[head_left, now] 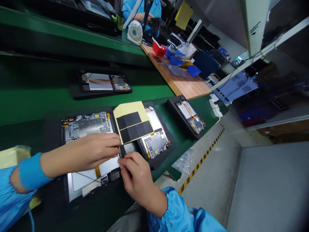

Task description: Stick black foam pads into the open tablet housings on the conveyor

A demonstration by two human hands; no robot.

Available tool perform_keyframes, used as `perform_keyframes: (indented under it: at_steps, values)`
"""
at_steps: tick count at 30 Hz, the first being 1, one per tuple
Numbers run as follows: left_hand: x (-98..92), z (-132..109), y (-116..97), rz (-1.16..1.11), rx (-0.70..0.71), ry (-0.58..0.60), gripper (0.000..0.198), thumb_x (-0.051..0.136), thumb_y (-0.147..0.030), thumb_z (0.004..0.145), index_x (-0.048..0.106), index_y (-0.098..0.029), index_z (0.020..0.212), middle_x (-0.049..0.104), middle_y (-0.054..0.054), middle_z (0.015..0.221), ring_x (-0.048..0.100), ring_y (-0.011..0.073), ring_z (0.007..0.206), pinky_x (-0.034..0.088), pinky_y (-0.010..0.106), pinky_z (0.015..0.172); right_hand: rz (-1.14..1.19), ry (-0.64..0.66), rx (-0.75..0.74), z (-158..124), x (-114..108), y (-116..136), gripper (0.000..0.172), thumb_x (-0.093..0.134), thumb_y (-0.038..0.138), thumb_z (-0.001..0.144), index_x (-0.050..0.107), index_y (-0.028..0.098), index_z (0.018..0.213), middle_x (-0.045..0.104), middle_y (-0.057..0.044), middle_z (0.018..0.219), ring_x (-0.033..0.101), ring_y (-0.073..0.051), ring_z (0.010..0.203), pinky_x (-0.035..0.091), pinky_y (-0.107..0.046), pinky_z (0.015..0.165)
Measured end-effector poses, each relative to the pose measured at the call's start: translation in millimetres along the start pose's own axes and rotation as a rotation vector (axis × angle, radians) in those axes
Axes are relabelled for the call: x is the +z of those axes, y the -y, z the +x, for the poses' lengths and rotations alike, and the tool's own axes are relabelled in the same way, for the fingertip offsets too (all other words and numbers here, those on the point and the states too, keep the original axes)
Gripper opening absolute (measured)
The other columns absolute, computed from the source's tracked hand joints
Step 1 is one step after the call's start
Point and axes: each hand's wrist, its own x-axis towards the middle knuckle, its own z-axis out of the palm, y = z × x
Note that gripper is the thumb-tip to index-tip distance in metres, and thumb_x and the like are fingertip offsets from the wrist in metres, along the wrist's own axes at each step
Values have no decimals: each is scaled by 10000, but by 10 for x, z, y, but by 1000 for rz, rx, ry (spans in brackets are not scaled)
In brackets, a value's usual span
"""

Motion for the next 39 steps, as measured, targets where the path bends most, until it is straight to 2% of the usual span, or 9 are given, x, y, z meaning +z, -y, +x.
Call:
perform_keyframes:
  at_steps: [4, 8, 12, 16, 22, 25, 30, 34, 39]
  values:
    - [-32, 76, 41, -62, 15, 36, 338, 423, -208, 1108, 707, -213, 925, 700, 61, 901, 639, 213, 866, 487, 334, 774, 96, 219, 7, 395, -406, -121, 192, 606, 213, 1031, 797, 227, 1038, 767, -66, 962, 729, -206, 883, 589, -306, 803]
    - [-9, 89, 36, -133, -64, -6, 362, 422, -250, 1121, 717, -211, 916, 651, 48, 813, 596, 201, 792, 436, 324, 697, -105, 9, 86, 1149, -752, -494, 204, 615, 189, 1017, 798, 217, 1104, 745, -70, 1037, 701, -202, 911, 557, -340, 865]
    - [-24, 91, 1, -112, -82, -18, 360, 412, -265, 1126, 736, -223, 976, 662, 38, 790, 599, 198, 763, 415, 323, 687, -249, 142, 138, 1600, -745, -848, 193, 735, 145, 935, 814, 159, 1110, 680, -59, 979, 655, -168, 805, 520, -299, 781]
    - [-103, 141, -47, -79, -120, 15, 314, 438, -248, 1109, 750, -238, 1071, 713, 35, 848, 642, 198, 783, 428, 315, 692, -261, 132, 126, 1579, -648, -971, 160, 694, 111, 949, 815, 173, 1033, 675, -48, 961, 641, -161, 811, 505, -289, 779]
    - [-135, 372, -62, -16, -193, 99, 296, 481, -255, 1085, 743, -233, 950, 713, 24, 812, 654, 215, 768, 459, 338, 708, -268, 114, 109, 1510, -625, -983, 125, 673, 106, 941, 761, 192, 916, 668, -32, 919, 634, -169, 813, 504, -289, 793]
    - [-51, 547, -13, 77, -197, 50, 284, 482, -233, 1071, 752, -208, 985, 753, 56, 926, 696, 238, 871, 520, 356, 786, -280, 105, 109, 1514, -610, -996, 126, 642, 105, 942, 712, 204, 911, 666, -26, 924, 625, -171, 802, 499, -292, 790]
    - [213, 729, 107, 218, -174, -47, 345, 482, -213, 1042, 701, -121, 1292, 741, 177, 1323, 706, 309, 1207, 551, 458, 1064, -303, 100, 88, 1490, -587, -1028, 119, 577, 129, 964, 632, 223, 916, 660, -38, 948, 617, -196, 858, 484, -309, 814]
    - [345, 727, 160, 250, -150, -26, 385, 487, -204, 1024, 682, -94, 1339, 720, 200, 1374, 719, 329, 1216, 579, 478, 1054, -302, 89, 73, 1470, -590, -1071, 143, 485, 160, 1015, 592, 228, 949, 652, -56, 967, 615, -216, 903, 482, -328, 851]
    - [329, 704, 169, 251, -153, -11, 389, 494, -210, 1031, 679, -101, 1355, 713, 196, 1392, 721, 320, 1220, 594, 463, 1044, -271, 74, 77, 1462, -600, -1105, 151, 462, 186, 1037, 611, 205, 1045, 647, -75, 1035, 628, -218, 924, 498, -340, 875]
